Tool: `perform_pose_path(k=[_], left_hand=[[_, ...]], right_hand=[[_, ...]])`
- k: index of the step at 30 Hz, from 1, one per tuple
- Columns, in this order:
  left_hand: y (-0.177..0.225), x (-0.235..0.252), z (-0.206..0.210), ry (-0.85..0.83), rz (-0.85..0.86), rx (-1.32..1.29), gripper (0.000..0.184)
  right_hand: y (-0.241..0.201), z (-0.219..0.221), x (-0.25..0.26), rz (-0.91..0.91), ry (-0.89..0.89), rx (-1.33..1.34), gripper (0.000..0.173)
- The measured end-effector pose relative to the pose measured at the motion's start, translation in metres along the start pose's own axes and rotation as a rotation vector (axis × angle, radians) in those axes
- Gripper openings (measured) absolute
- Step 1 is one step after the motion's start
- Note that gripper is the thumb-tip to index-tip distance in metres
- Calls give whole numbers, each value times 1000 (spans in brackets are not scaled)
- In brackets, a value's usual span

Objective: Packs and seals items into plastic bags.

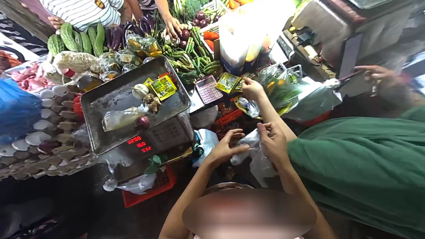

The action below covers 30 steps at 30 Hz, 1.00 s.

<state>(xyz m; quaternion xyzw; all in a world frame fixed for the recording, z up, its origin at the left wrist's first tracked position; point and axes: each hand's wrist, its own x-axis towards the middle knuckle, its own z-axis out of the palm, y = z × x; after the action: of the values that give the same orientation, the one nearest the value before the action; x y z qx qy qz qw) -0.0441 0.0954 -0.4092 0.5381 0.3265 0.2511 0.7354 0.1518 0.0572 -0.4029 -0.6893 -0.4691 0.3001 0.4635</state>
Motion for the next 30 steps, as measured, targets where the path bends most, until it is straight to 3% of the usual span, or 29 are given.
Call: perform_pose_path(k=[1, 2, 4, 6, 10, 12, 13, 15, 17, 20, 23, 27, 30], left_hand=[[1, -1, 1, -24, 35, 78, 73], [2, -2, 1, -3, 70, 121, 65], [6, -7, -4, 137, 89, 68, 31], [11, -12, -16, 244, 71, -95, 15], [6, -19, -36, 481, 0, -208, 22], [5, -21, -37, 612, -5, -193, 31], [5, -22, -37, 649, 2, -193, 33], [5, -25, -36, 663, 39, -186, 34], [5, -29, -36, 649, 97, -173, 38], [17, -39, -37, 656, 92, -261, 48], [33, -47, -46, 679, 41, -315, 42], [42, -60, -62, 632, 135, -318, 30], [44, -67, -68, 702, 223, -257, 39]], right_hand=[[-3, 5, 5, 4, -22, 7, 28], [-5, 9, 10, -10, -52, 20, 26], [-4, 12, 22, -60, -110, 59, 22], [-1, 10, 35, -100, -150, 82, 20], [-14, 14, 39, -206, 41, -177, 37], [-35, 26, 27, -270, 108, -170, 31], [-45, 34, 19, -238, 28, -96, 32], [-57, 52, 6, -41, -295, 9, 36], [-52, 77, 1, -10, -418, 19, 32], [-44, 99, -3, -147, -348, 52, 23], [-51, 108, -7, -177, -389, 94, 25], [-60, 116, -11, -67, -277, 94, 27], [-72, 120, -15, 71, -293, 480, 26]])
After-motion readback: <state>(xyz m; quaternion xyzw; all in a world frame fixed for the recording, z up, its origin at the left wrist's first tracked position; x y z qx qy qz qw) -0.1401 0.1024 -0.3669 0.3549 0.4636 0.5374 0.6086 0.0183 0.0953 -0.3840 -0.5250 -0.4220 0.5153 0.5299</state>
